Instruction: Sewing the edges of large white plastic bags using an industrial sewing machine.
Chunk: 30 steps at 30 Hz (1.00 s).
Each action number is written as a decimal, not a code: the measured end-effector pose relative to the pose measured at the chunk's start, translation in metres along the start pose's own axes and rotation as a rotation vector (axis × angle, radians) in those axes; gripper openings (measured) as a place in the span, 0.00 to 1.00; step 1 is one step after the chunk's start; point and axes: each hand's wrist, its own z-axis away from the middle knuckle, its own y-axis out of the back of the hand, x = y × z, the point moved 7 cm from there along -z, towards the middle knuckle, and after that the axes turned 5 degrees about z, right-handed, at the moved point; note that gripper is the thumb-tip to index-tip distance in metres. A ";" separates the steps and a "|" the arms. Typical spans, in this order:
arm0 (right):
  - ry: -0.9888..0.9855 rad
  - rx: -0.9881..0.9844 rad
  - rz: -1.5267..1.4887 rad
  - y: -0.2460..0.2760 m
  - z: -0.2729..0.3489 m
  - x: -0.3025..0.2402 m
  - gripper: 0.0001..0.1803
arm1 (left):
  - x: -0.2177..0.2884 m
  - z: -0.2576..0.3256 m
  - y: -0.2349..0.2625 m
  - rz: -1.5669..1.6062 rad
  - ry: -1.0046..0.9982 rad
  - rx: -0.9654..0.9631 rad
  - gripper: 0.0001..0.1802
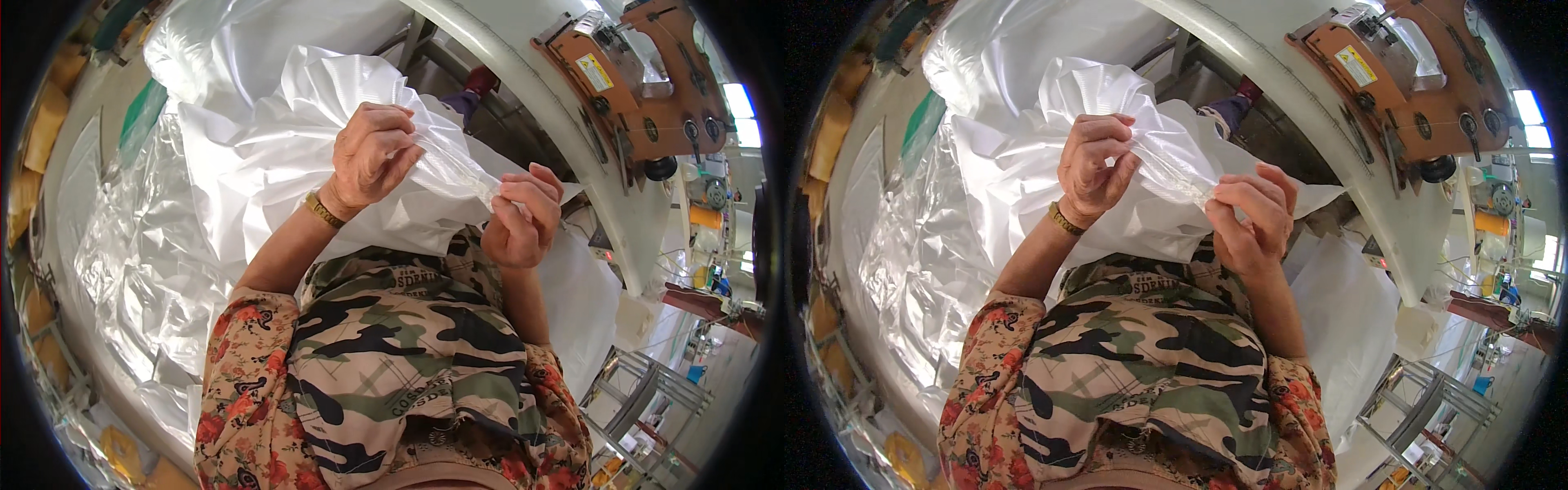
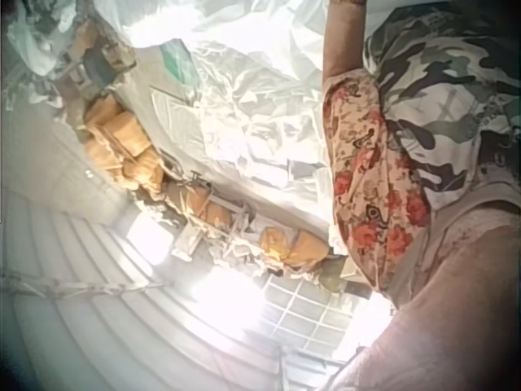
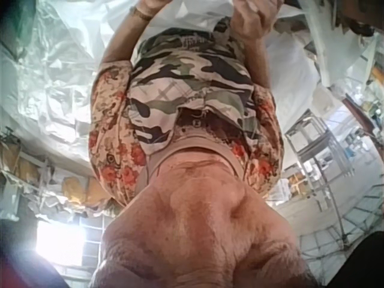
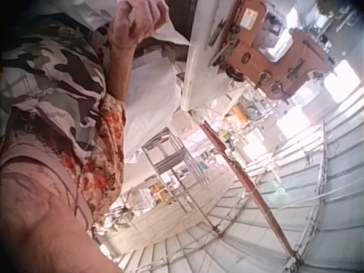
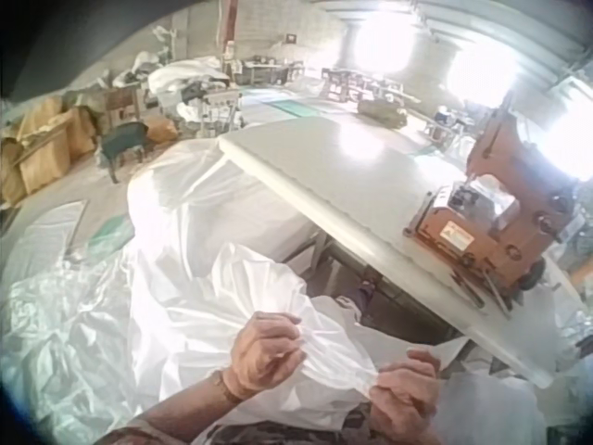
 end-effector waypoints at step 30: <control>-0.080 0.055 -0.059 0.004 0.002 0.007 0.13 | -0.045 -0.016 -0.012 0.318 0.228 -0.207 0.10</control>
